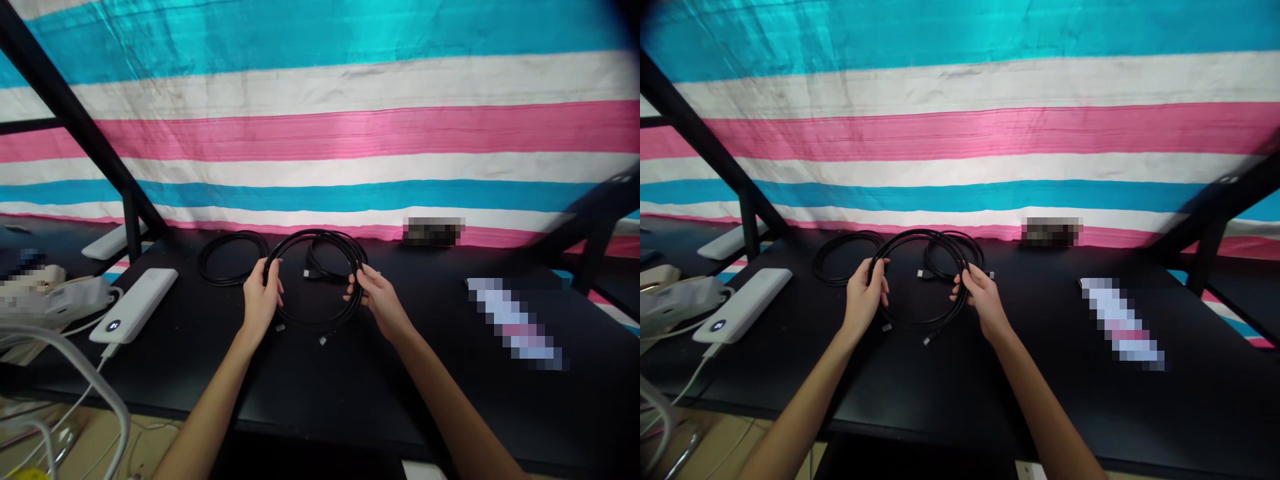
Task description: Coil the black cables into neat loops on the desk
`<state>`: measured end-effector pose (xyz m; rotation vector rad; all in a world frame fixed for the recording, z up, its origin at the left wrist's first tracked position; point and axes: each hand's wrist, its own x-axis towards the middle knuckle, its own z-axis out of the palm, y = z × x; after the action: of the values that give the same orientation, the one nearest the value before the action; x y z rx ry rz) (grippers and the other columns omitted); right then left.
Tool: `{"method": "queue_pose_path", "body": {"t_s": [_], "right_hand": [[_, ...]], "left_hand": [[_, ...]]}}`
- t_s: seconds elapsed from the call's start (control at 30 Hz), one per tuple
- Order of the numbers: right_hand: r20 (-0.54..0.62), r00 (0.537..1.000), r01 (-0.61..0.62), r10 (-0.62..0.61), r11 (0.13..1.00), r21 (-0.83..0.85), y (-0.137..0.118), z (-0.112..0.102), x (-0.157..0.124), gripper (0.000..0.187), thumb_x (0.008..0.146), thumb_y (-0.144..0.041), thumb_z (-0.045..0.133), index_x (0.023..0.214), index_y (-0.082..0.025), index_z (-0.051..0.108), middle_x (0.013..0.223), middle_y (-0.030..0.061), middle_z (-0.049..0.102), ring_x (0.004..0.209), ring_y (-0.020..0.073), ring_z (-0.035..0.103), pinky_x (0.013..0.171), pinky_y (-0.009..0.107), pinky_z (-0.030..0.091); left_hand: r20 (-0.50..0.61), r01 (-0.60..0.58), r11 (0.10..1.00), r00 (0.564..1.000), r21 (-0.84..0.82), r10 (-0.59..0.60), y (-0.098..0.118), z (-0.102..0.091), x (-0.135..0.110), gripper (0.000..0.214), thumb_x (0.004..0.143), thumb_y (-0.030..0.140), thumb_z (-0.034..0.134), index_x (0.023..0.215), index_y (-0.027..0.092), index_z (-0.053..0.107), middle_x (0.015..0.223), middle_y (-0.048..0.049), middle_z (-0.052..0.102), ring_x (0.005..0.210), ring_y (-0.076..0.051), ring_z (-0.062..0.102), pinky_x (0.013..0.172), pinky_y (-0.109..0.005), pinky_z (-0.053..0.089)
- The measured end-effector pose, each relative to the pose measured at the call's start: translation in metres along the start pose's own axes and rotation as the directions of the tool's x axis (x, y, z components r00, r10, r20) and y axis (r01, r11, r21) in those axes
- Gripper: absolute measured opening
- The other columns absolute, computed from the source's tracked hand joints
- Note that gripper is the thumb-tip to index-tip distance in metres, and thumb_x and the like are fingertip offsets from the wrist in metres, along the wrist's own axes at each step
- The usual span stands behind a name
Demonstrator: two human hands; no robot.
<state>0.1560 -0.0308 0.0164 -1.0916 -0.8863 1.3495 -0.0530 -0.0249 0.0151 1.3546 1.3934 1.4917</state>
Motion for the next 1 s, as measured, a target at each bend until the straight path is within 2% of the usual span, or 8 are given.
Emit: {"method": "queue_pose_path", "body": {"t_s": [0.2, 0.33, 0.4, 0.5, 0.6, 0.7, 0.8, 1.0], "right_hand": [[0.046, 0.997, -0.072, 0.066, 0.985, 0.159, -0.009, 0.006, -0.004, 0.041, 0.065, -0.046, 0.078, 0.093, -0.017, 0.066, 0.052, -0.0118, 0.037, 0.036, 0.0017, 0.032, 0.033, 0.014, 0.032], [0.175, 0.971, -0.212, 0.166, 0.932, 0.295, -0.017, 0.004, -0.005, 0.042, 0.061, -0.046, 0.08, 0.085, -0.016, 0.063, 0.046, -0.0136, 0.031, 0.032, 0.0003, 0.022, 0.029, 0.012, 0.019], [0.216, 0.958, -0.255, 0.188, 0.903, 0.345, -0.02, 0.002, -0.005, 0.039, 0.063, -0.048, 0.078, 0.076, -0.017, 0.059, 0.046, -0.0129, 0.034, 0.031, 0.0004, 0.022, 0.028, 0.012, 0.018], [0.146, 0.97, -0.237, 0.196, 0.902, 0.36, -0.024, 0.001, -0.006, 0.035, 0.068, -0.043, 0.074, 0.067, -0.019, 0.048, 0.05, -0.0105, 0.043, 0.032, 0.0023, 0.033, 0.029, 0.012, 0.025], [0.035, 0.985, -0.172, 0.171, 0.913, 0.37, -0.026, -0.001, -0.005, 0.033, 0.074, -0.041, 0.067, 0.065, -0.021, 0.042, 0.054, -0.0085, 0.051, 0.035, 0.0052, 0.042, 0.029, 0.014, 0.031], [-0.062, 0.995, -0.052, 0.08, 0.93, 0.365, -0.026, -0.006, -0.002, 0.033, 0.078, -0.043, 0.063, 0.065, -0.021, 0.041, 0.063, -0.0052, 0.061, 0.041, 0.007, 0.051, 0.032, 0.016, 0.04], [-0.165, 0.984, 0.101, -0.067, 0.972, 0.212, -0.022, -0.011, 0.001, 0.039, 0.077, -0.052, 0.063, 0.065, -0.02, 0.043, 0.077, 0.0006, 0.068, 0.056, 0.0119, 0.064, 0.041, 0.019, 0.05], [-0.241, 0.85, 0.451, -0.468, 0.884, -0.126, -0.016, -0.012, 0.0, 0.047, 0.081, -0.065, 0.049, 0.081, -0.019, 0.059, 0.088, 0.0044, 0.065, 0.069, 0.0147, 0.068, 0.049, 0.022, 0.055]], "left_hand": [[0.134, 0.175, 0.965, 0.979, -0.193, -0.151, 0.007, -0.001, 0.001, 0.035, 0.086, 0.052, 0.049, 0.082, 0.018, 0.056, 0.041, 0.0116, 0.034, 0.025, -0.006, 0.037, 0.028, -0.016, 0.024], [0.195, 0.286, 0.924, 0.951, -0.252, -0.241, 0.005, -0.005, 0.005, 0.04, 0.082, 0.055, 0.054, 0.079, 0.016, 0.058, 0.042, 0.0076, 0.044, 0.026, -0.007, 0.043, 0.025, -0.015, 0.017], [0.179, 0.307, 0.909, 0.948, -0.281, -0.265, 0.004, -0.006, 0.006, 0.04, 0.079, 0.055, 0.059, 0.08, 0.015, 0.059, 0.047, 0.0033, 0.053, 0.03, -0.009, 0.05, 0.025, -0.014, 0.015], [0.091, 0.279, 0.899, 0.96, -0.339, -0.264, 0.003, -0.009, 0.009, 0.04, 0.078, 0.054, 0.06, 0.083, 0.014, 0.058, 0.062, -0.0011, 0.062, 0.042, -0.012, 0.061, 0.026, -0.013, 0.018], [-0.086, 0.209, 0.864, 0.957, -0.459, -0.277, 0.004, -0.016, 0.014, 0.037, 0.081, 0.051, 0.059, 0.085, 0.014, 0.057, 0.067, -0.0027, 0.064, 0.05, -0.013, 0.066, 0.028, -0.013, 0.021], [-0.286, 0.108, 0.801, 0.899, -0.589, -0.332, 0.004, -0.026, 0.021, 0.03, 0.085, 0.045, 0.056, 0.082, 0.015, 0.055, 0.055, 0.0038, 0.055, 0.041, -0.009, 0.059, 0.029, -0.014, 0.022], [-0.382, 0.048, 0.774, 0.849, -0.631, -0.364, 0.002, -0.034, 0.026, 0.027, 0.089, 0.043, 0.052, 0.081, 0.017, 0.051, 0.047, 0.0097, 0.043, 0.033, -0.004, 0.047, 0.03, -0.014, 0.021], [-0.464, -0.017, 0.758, 0.8, -0.652, -0.381, -0.004, -0.041, 0.028, 0.031, 0.087, 0.049, 0.052, 0.078, 0.021, 0.044, 0.045, 0.0114, 0.035, 0.033, -0.005, 0.041, 0.031, -0.016, 0.018]]}}
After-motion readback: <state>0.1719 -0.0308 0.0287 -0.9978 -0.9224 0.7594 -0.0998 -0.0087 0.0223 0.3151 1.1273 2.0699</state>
